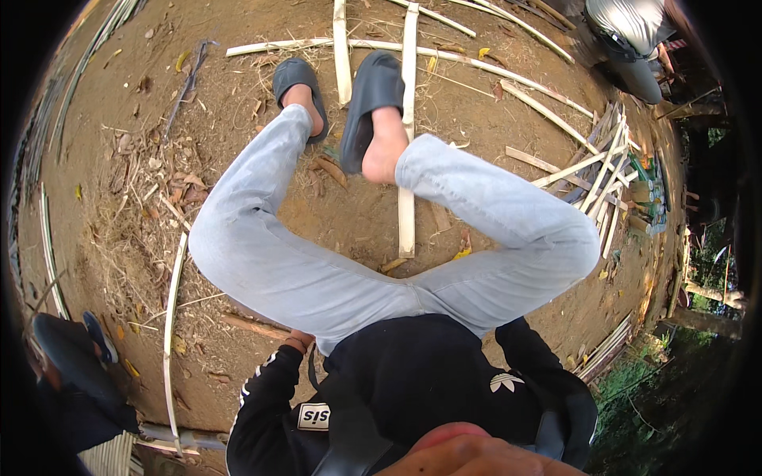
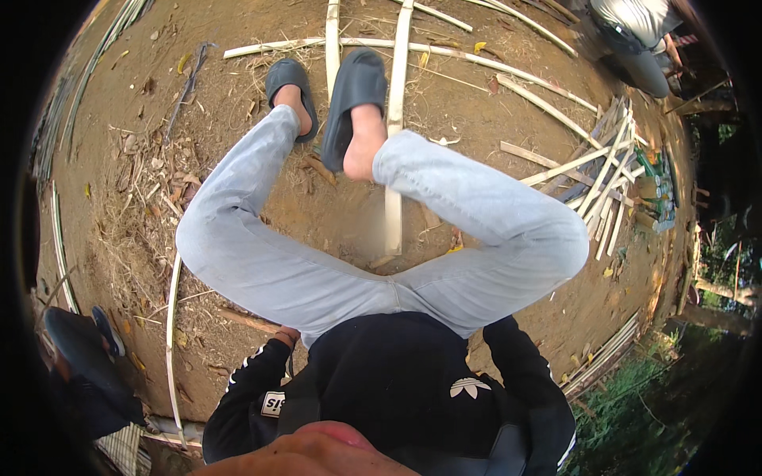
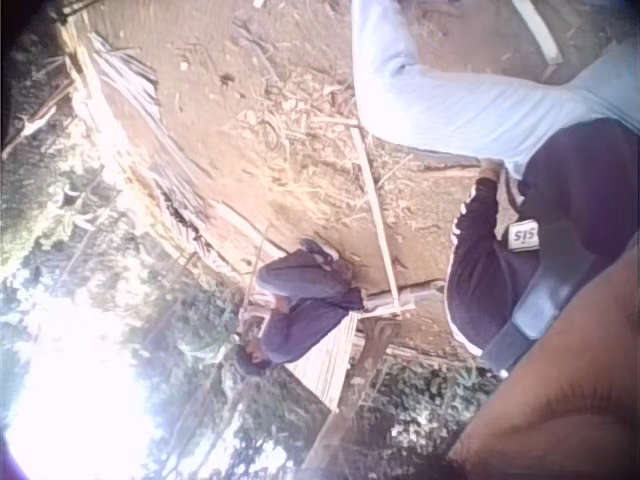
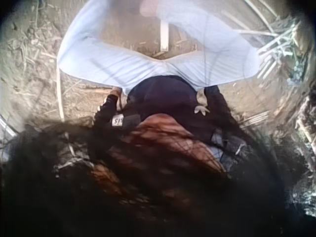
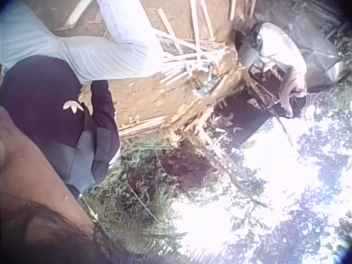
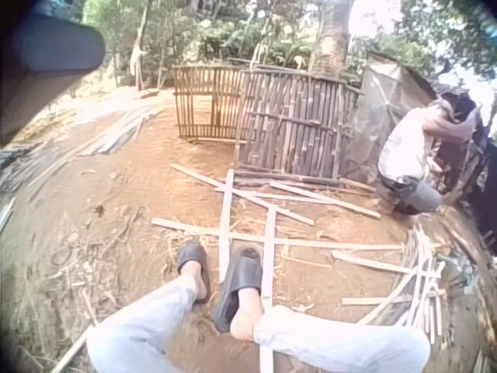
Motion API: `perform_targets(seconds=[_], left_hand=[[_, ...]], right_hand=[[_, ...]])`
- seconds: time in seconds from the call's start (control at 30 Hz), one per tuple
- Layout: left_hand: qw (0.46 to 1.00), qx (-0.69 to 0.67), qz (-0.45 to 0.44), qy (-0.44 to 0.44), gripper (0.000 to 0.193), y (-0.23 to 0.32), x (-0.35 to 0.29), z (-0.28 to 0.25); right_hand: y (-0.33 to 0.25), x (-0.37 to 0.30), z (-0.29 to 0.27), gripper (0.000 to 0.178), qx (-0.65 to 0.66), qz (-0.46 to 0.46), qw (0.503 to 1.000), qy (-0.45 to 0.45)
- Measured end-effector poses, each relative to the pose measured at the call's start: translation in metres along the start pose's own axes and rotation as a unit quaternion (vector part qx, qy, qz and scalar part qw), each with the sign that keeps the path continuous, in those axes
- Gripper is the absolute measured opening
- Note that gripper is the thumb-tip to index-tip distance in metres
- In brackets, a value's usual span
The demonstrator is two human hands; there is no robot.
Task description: The person shapes a long bamboo strip by striking it with an axe and peeling away thin layers by hand while sitting on the ground.
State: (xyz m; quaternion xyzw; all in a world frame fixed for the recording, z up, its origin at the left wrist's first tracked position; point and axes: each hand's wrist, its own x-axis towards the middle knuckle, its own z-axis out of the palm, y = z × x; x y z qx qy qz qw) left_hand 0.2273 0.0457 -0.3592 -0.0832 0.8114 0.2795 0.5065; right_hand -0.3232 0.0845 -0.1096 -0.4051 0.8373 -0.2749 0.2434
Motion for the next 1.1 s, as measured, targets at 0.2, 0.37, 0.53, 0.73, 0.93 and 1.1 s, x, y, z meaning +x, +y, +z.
perform_targets(seconds=[0.2,0.37,0.53,0.73,0.93,1.1], left_hand=[[0.983,0.059,0.004,0.172,0.036,-0.009,0.061,-0.178],[0.889,-0.032,0.018,0.457,0.036,0.04,0.106,-0.521],[0.955,0.031,0.043,0.293,0.037,0.1,0.169,-0.497],[0.992,0.046,0.073,0.087,0.039,0.102,0.167,-0.415],[0.972,0.085,-0.08,0.206,0.041,-0.066,-0.1,-0.464],[0.84,-0.218,-0.22,0.445,0.026,-0.071,-0.359,-0.713]], right_hand=[[0.067,-0.108,0.074,0.042,-0.139,0.007,0.959,-0.248],[0.168,-0.263,0.056,0.045,-0.289,0.136,0.859,-0.401],[0.139,-0.297,0.058,0.048,-0.305,0.077,0.888,-0.335],[0.139,-0.293,0.076,0.06,-0.38,0.314,0.683,-0.538],[0.066,-0.014,-0.01,0.062,0.201,0.573,0.646,-0.463],[-0.054,0.12,-0.169,0.033,0.535,0.387,0.726,0.193]])
